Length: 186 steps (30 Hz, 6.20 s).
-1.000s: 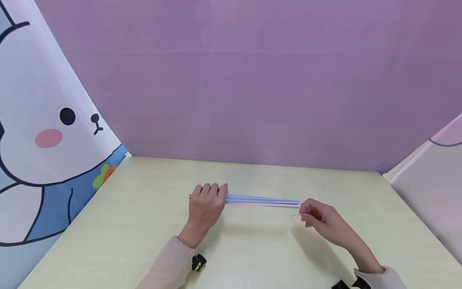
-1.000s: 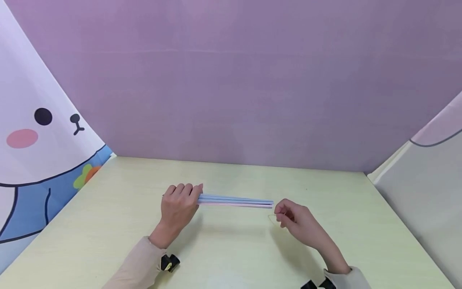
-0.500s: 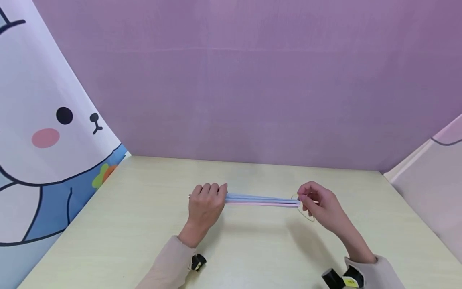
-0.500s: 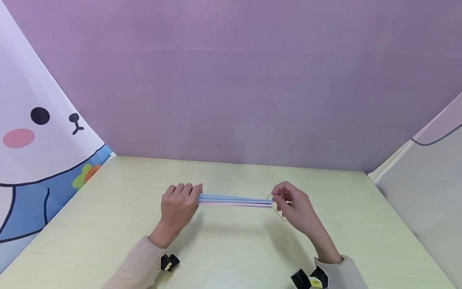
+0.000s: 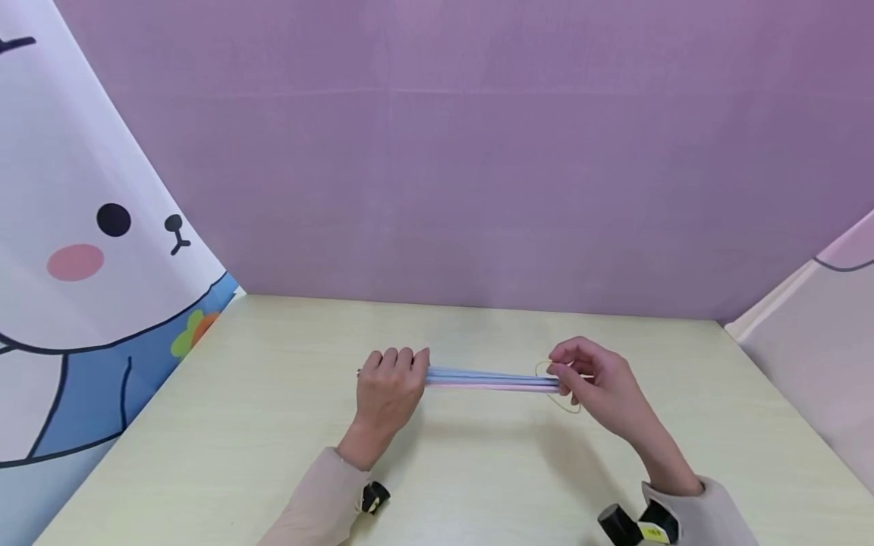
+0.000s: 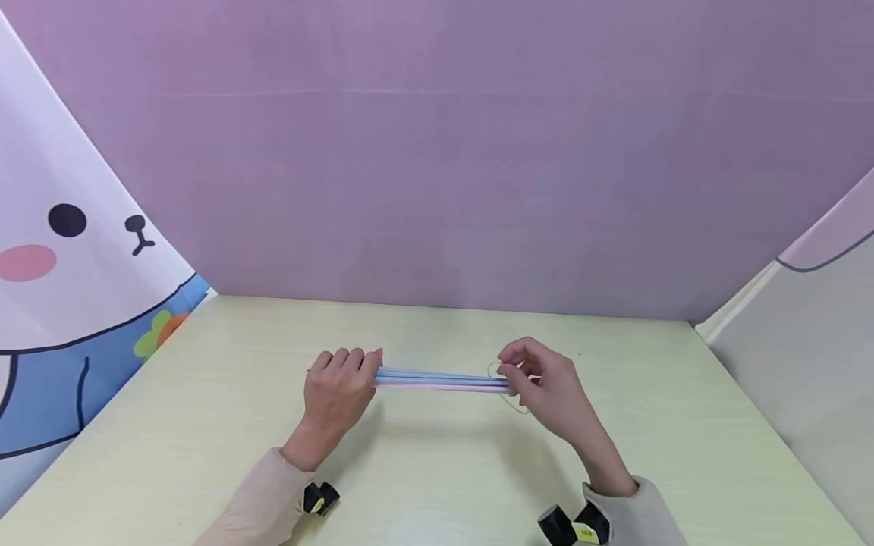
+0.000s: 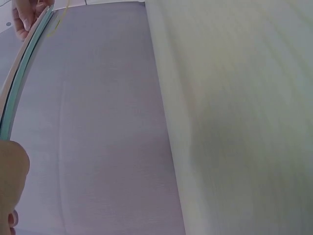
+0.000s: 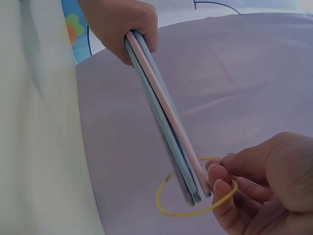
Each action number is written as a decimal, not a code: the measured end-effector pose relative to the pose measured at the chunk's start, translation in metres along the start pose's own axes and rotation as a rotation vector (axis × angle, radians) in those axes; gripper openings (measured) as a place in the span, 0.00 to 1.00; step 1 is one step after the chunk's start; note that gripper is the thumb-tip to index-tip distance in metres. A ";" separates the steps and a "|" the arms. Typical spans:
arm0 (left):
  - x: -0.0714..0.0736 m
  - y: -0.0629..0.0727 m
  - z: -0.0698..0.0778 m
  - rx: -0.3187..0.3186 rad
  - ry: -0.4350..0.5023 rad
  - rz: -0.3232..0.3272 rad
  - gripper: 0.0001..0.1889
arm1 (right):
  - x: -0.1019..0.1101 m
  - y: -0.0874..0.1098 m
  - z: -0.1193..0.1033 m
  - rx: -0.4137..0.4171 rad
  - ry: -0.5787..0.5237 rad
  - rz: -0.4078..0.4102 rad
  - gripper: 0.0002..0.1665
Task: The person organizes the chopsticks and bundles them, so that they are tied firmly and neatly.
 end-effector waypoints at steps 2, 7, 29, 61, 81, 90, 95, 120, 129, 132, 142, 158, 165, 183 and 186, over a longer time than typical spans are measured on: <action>0.000 0.000 0.000 0.002 0.009 0.005 0.21 | -0.004 0.001 -0.003 0.013 -0.019 -0.011 0.05; 0.001 -0.002 -0.003 -0.003 -0.003 -0.009 0.21 | -0.024 0.004 -0.006 0.044 -0.090 -0.075 0.05; 0.005 -0.011 -0.021 0.063 0.015 -0.007 0.19 | -0.078 0.016 0.046 -0.154 -1.075 -0.306 0.20; 0.007 -0.002 0.011 -0.096 -0.001 0.045 0.18 | -0.016 0.017 0.070 -0.527 -0.986 -0.245 0.10; -0.003 0.000 0.002 -0.015 -0.006 -0.038 0.17 | -0.038 0.016 0.032 -0.276 -0.522 -0.109 0.10; -0.009 -0.001 -0.012 0.033 -0.030 -0.093 0.19 | -0.038 0.019 0.027 -0.157 -0.572 0.128 0.16; -0.010 -0.001 -0.015 0.046 -0.036 -0.089 0.18 | -0.036 0.022 0.034 -0.214 -0.578 0.214 0.19; -0.012 -0.006 -0.010 0.059 0.025 -0.148 0.16 | -0.042 0.037 -0.018 0.629 -0.142 0.198 0.06; -0.003 -0.009 -0.008 0.029 0.044 -0.072 0.13 | -0.066 0.019 0.052 -0.193 -1.277 -0.217 0.23; 0.000 -0.008 -0.005 -0.014 0.044 -0.017 0.18 | -0.068 0.023 0.049 -0.297 -1.498 -0.420 0.23; 0.007 -0.007 -0.002 -0.116 0.090 0.077 0.21 | -0.050 0.028 0.052 -0.498 -1.252 -0.480 0.21; -0.001 0.004 0.001 -0.103 0.108 -0.003 0.21 | -0.007 0.020 0.032 -0.440 -0.246 0.101 0.13; -0.006 0.009 -0.012 -0.026 0.127 -0.041 0.12 | -0.006 0.019 0.022 -0.377 -0.240 0.185 0.08; -0.005 -0.001 -0.013 0.009 0.033 -0.103 0.15 | -0.025 0.024 -0.006 0.074 -0.328 0.317 0.12; -0.005 -0.001 -0.012 -0.002 0.046 -0.115 0.11 | -0.017 0.024 -0.004 0.061 -0.296 0.339 0.10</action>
Point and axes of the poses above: each hand's wrist, its own y-axis away from the middle knuckle, its own x-axis out of the back of the hand, z = x × y, the point moved 10 cm from there along -y, towards the middle knuckle, and after that the axes turned 8 degrees about -y, right-handed, at the moved point
